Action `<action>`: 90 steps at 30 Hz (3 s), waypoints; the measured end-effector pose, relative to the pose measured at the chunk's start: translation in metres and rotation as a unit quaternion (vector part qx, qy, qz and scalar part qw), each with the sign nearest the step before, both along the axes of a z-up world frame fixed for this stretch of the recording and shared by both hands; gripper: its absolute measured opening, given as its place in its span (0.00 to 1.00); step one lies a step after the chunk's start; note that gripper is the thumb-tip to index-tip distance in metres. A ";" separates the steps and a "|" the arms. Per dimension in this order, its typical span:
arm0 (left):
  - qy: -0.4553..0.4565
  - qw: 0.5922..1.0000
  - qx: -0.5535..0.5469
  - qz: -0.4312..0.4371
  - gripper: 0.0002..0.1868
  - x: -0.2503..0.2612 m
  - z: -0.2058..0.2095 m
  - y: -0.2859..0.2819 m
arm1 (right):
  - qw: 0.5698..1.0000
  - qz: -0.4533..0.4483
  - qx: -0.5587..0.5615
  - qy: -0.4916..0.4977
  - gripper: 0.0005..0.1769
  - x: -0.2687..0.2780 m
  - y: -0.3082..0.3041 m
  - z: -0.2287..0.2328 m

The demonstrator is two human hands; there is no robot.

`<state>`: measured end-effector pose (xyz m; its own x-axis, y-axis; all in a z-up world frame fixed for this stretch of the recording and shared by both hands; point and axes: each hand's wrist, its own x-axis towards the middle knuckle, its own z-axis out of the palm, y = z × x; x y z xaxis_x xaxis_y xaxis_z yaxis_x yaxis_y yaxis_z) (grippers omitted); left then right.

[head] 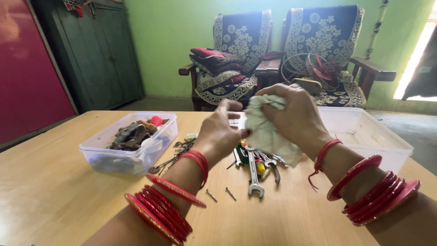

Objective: The person wipes various metal tools and small parts with a cloth on a table, then places them into a clear plastic container. The person handles items one at a time, including a padlock, wrenches, and small metal pieces, and organizes them into the container.

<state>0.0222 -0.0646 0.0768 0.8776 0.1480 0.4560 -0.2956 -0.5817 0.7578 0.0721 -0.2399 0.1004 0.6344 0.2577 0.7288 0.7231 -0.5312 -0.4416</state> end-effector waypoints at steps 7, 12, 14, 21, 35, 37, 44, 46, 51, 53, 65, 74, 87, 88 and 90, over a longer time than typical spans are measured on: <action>0.168 0.963 0.175 0.116 0.14 0.001 -0.032 -0.020 | 0.980 -0.170 -0.074 0.073 0.16 0.016 -0.020 -0.017; 0.291 0.921 0.200 0.167 0.24 0.013 -0.053 -0.040 | 0.954 -0.144 -0.103 0.242 0.20 0.019 -0.017 -0.041; 0.282 0.919 0.209 0.181 0.21 0.019 -0.063 -0.045 | 0.939 -0.153 -0.151 0.268 0.22 0.023 -0.015 -0.051; 0.299 0.934 0.102 0.168 0.20 0.035 -0.061 -0.035 | 0.960 -0.146 -0.015 0.240 0.22 0.039 -0.022 -0.068; -0.015 0.975 -0.218 -0.038 0.16 0.043 -0.073 -0.016 | 0.867 0.195 0.289 0.356 0.14 0.034 0.037 -0.084; -0.013 0.982 -0.183 0.036 0.17 0.046 -0.071 -0.019 | 0.932 0.136 0.230 0.244 0.13 0.038 0.039 -0.083; -0.117 0.974 -0.038 0.191 0.16 0.040 -0.059 -0.040 | 0.944 0.029 0.263 0.197 0.22 0.028 0.049 -0.066; -0.029 0.980 -0.087 0.176 0.20 0.039 -0.058 -0.039 | 0.934 -0.002 0.280 0.220 0.25 0.022 0.045 -0.060; -0.115 0.973 -0.189 0.066 0.24 0.050 -0.051 -0.038 | 0.965 -0.115 0.201 0.124 0.26 0.023 0.039 -0.062; 0.031 0.916 -0.400 -0.021 0.25 0.055 -0.051 -0.044 | 0.972 -0.102 0.180 0.108 0.28 0.031 0.039 -0.065; -0.098 0.819 -0.559 -0.089 0.16 0.088 -0.063 -0.029 | 0.999 -0.009 0.046 0.010 0.26 0.038 0.038 -0.080; -0.155 0.812 -0.550 -0.118 0.13 0.089 -0.068 -0.018 | 0.997 0.057 0.007 0.053 0.19 0.027 0.038 -0.087; -0.114 0.819 -0.546 -0.139 0.16 0.084 -0.071 -0.014 | 0.994 0.098 0.050 0.025 0.16 0.041 0.039 -0.096; -0.103 0.820 -0.545 -0.142 0.17 0.083 -0.072 -0.020 | 0.994 0.037 0.086 0.060 0.16 0.045 0.041 -0.095; -0.083 0.824 -0.548 -0.116 0.17 0.079 -0.072 -0.025 | 0.975 -0.091 0.153 0.132 0.17 0.055 0.034 -0.093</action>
<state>0.1010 -0.0899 0.0052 0.8790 0.3884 0.2765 -0.4554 0.5120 0.7283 0.1267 -0.2063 0.0079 0.8253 -0.0802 0.5590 0.4686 -0.4552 -0.7571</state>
